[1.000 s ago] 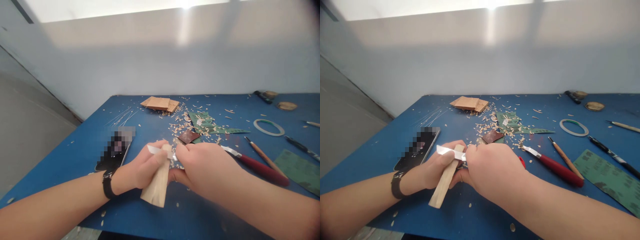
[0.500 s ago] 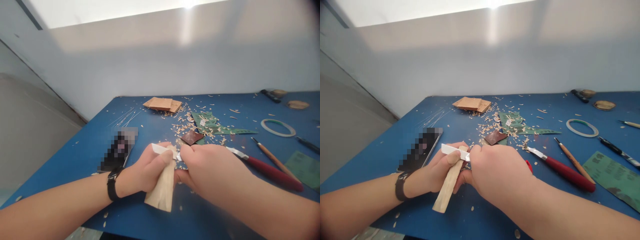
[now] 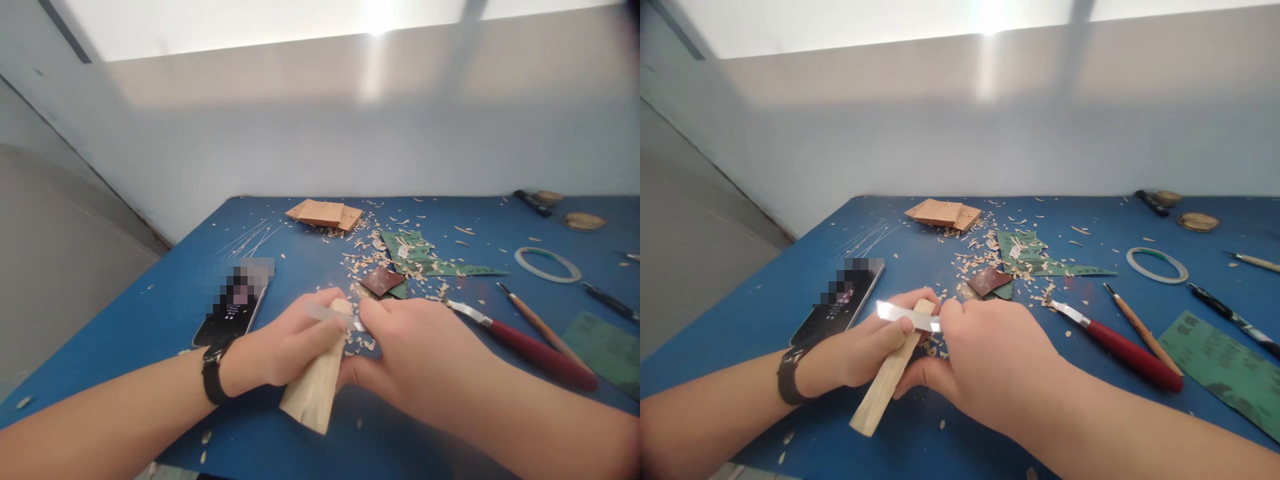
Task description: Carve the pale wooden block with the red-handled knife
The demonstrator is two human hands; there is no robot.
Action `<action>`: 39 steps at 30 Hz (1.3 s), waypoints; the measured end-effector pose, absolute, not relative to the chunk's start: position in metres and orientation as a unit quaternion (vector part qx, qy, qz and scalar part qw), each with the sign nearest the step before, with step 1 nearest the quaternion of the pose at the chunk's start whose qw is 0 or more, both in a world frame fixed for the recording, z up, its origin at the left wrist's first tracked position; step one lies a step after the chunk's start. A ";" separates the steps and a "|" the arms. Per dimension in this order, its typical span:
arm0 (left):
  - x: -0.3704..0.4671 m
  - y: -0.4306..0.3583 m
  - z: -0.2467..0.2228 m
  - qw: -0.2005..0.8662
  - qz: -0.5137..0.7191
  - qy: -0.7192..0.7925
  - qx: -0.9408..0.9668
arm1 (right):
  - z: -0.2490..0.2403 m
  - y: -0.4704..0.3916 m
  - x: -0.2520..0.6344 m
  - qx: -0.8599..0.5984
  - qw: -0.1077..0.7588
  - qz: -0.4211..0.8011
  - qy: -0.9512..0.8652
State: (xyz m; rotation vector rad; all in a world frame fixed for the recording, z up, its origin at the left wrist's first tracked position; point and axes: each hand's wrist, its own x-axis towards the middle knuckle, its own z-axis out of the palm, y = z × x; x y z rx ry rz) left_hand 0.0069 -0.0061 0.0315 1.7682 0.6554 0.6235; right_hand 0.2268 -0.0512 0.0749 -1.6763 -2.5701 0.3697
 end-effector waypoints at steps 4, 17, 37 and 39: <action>-0.008 0.000 0.034 0.555 0.248 0.327 0.724 | 0.072 -0.034 0.246 -0.578 0.049 0.141 -0.802; -0.001 0.007 0.045 0.594 0.312 0.435 0.600 | 0.106 -0.012 0.268 -0.591 0.203 0.416 -0.661; -0.002 0.004 0.048 0.611 0.491 0.344 0.516 | 0.047 -0.009 0.232 -0.412 0.522 0.448 -0.598; -0.002 0.004 0.048 0.609 0.492 0.343 0.520 | 0.043 -0.010 0.233 -0.404 0.522 0.450 -0.601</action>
